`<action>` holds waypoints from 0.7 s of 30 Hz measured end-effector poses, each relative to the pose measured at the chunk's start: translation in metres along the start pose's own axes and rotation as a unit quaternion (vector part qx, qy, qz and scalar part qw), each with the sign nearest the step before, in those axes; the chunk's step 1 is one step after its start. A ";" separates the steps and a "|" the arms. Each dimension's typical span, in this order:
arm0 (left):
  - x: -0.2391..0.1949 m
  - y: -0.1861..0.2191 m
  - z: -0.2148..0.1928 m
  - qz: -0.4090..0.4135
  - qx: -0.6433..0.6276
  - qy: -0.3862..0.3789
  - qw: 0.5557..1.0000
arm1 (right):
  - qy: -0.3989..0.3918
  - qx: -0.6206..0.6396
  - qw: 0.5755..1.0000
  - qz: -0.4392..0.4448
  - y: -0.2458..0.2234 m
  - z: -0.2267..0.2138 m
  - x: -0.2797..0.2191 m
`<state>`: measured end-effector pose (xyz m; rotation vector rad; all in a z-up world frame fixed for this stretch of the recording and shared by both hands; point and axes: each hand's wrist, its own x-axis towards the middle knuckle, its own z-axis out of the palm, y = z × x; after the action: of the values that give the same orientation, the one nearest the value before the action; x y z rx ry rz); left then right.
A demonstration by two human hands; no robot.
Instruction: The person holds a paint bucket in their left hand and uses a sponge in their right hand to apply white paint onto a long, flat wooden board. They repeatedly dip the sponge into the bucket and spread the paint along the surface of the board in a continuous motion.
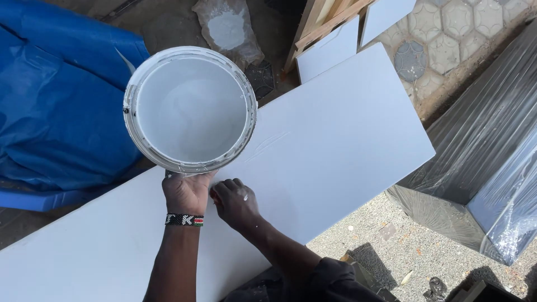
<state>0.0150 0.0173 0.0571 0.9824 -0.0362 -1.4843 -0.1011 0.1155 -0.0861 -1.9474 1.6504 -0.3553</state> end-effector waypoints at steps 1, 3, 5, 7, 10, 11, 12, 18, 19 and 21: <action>0.005 -0.006 -0.006 0.003 -0.003 0.000 1.000 | -0.001 -0.002 1.000 -0.004 0.038 -0.024 0.008; 0.007 -0.008 -0.031 -0.001 0.012 0.012 1.000 | 0.059 -0.015 0.994 0.096 0.099 -0.061 0.020; 0.007 -0.006 -0.029 0.003 0.020 0.005 1.000 | 0.089 -0.045 0.983 0.152 0.188 -0.137 0.050; 0.012 -0.008 -0.035 0.010 0.027 -0.005 1.000 | 0.121 -0.075 0.969 0.203 0.220 -0.181 0.055; 0.028 -0.015 -0.044 0.004 0.006 0.004 1.000 | 0.150 -0.009 0.952 0.265 0.157 -0.139 0.061; 0.031 -0.015 -0.041 0.012 -0.003 -0.002 1.000 | 0.082 0.020 0.971 0.223 0.105 -0.097 0.056; 0.029 -0.019 -0.038 0.015 -0.013 -0.006 1.000 | 0.010 0.045 0.982 0.183 0.054 -0.062 0.029; 0.024 -0.012 -0.035 -0.003 -0.001 0.005 1.000 | 0.069 -0.032 0.993 0.088 0.109 -0.073 0.013; 0.025 -0.016 -0.032 -0.005 -0.001 0.006 1.000 | 0.067 -0.033 0.993 0.090 0.155 -0.112 0.034; 0.025 -0.013 -0.032 -0.006 0.004 -0.018 1.000 | 0.135 -0.065 0.970 0.192 0.227 -0.191 0.063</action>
<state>0.0265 0.0160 0.0161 0.9638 -0.0616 -1.5134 -0.3762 -0.0114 -0.0697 -1.6710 2.2268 -0.3775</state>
